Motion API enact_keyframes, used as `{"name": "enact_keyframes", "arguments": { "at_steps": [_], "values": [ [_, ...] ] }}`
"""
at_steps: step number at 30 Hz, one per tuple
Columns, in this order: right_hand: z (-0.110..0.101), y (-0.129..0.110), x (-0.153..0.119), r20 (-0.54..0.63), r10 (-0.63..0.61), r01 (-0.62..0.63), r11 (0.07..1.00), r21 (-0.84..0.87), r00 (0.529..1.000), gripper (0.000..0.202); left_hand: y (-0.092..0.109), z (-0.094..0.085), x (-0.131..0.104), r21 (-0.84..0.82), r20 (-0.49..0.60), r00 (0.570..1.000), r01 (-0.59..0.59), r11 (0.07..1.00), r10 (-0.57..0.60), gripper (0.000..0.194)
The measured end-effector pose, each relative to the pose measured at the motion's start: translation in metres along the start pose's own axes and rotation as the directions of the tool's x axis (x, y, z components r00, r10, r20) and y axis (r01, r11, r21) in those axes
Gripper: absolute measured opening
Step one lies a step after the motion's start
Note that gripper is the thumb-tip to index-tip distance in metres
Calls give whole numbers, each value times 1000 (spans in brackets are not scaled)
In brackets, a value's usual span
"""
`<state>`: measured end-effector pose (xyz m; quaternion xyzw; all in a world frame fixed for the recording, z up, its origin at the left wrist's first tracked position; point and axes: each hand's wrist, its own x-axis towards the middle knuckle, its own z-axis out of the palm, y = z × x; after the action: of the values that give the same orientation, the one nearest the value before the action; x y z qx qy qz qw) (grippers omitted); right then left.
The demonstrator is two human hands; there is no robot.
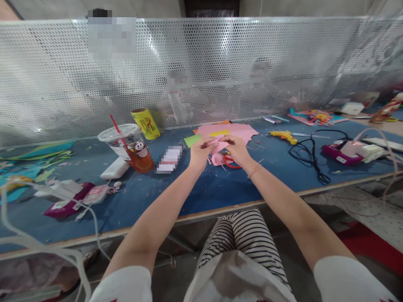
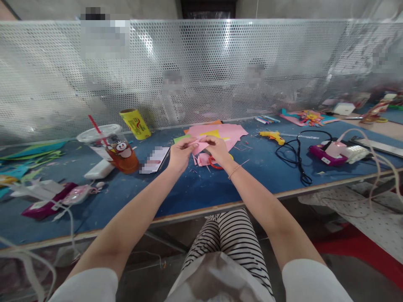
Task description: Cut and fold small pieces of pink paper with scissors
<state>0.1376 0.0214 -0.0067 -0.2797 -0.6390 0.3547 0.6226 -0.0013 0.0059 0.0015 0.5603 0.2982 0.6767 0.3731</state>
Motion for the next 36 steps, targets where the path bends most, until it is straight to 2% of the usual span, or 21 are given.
{"name": "enact_keyframes", "arguments": {
  "at_steps": [3,6,9,13,16,21,29,33,36],
  "values": [
    [2,-3,-1,31,100,-102,991,88,995,17,1,0,0,2,1,1000,2,1000,-2,23],
    [4,-5,-3,42,118,-122,985,124,992,17,0,0,-1,-14,8,1000,13,1000,-13,21],
    [4,-5,-3,47,50,-55,992,116,998,17,2,1,-3,-66,7,1000,18,998,-18,18],
    [2,-5,-3,13,-90,90,996,-5,996,14,7,6,-7,-125,12,997,72,990,-71,18],
    [2,-5,-4,-24,-145,143,986,-81,989,13,9,10,-10,-157,17,994,112,981,-110,18],
    [3,-6,-5,-19,-150,147,983,-114,988,11,8,12,-10,-209,6,990,137,968,-139,15],
    [2,-15,-7,31,-153,151,986,69,988,16,12,11,-7,-249,-33,993,103,963,-115,14],
    [1,-15,-6,45,-129,127,991,51,991,19,13,10,-6,-243,-27,998,51,969,-60,13],
    [1,-14,-5,24,-141,140,990,23,990,21,12,9,-5,-244,-5,998,63,968,-67,14]
  ]
}}
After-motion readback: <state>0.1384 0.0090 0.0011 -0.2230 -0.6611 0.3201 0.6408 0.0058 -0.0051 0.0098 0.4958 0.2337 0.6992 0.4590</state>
